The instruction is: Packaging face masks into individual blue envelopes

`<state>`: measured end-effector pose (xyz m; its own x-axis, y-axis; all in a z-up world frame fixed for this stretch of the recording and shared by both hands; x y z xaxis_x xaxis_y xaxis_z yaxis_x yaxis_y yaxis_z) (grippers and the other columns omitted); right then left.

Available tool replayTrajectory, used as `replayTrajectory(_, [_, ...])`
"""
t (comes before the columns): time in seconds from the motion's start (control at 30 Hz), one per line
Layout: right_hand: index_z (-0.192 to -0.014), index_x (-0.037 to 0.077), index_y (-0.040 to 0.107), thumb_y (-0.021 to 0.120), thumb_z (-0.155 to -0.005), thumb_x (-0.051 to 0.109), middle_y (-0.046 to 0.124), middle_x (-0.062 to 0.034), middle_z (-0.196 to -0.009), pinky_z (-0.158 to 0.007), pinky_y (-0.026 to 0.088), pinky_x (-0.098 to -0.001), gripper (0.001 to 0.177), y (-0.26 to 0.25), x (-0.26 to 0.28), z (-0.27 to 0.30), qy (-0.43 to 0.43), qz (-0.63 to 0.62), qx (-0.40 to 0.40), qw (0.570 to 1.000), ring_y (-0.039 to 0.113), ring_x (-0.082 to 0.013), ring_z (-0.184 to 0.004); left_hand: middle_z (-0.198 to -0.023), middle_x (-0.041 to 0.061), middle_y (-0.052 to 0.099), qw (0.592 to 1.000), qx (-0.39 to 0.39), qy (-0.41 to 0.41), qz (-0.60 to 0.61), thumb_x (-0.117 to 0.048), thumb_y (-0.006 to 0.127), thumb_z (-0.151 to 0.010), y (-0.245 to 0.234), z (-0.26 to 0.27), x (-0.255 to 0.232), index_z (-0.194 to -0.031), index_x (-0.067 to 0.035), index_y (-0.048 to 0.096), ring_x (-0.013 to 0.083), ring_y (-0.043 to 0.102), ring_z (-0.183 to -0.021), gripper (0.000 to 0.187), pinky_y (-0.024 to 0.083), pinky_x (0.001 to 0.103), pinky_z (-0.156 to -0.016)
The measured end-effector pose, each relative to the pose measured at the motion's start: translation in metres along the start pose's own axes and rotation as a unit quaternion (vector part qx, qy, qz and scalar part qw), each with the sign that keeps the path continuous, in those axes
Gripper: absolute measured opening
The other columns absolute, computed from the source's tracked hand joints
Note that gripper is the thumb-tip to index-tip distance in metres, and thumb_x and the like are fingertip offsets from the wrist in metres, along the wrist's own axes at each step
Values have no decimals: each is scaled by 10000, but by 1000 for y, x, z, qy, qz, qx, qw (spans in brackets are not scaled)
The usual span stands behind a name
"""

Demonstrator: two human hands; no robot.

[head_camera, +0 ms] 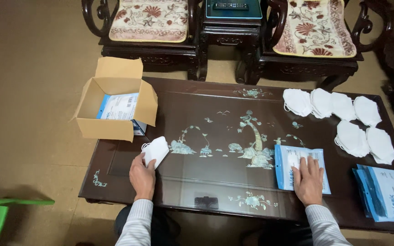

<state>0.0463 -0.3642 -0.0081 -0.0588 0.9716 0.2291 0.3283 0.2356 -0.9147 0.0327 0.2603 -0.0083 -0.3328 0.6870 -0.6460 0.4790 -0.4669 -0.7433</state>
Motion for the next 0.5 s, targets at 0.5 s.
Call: replayTrajectory(0.5, [-1261, 70, 712, 634, -962, 331, 766, -104, -1201, -1095, 471, -370, 404, -20, 141, -20, 319, -595, 41, 736, 675, -200, -1160, -941, 103, 821, 857, 190, -173, 448, -89, 809, -840, 28, 71, -143, -1010, -40, 798, 160, 720, -808, 177, 606, 301, -751])
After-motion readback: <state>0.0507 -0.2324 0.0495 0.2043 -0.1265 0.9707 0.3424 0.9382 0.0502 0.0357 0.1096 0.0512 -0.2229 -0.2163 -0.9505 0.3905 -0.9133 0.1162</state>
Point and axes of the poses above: each hand's wrist, its own z-axis away from the middle knuckle, its own y-axis out of the palm, x = y × z, the point moved 7 cm from there along -z, towards the middle knuckle
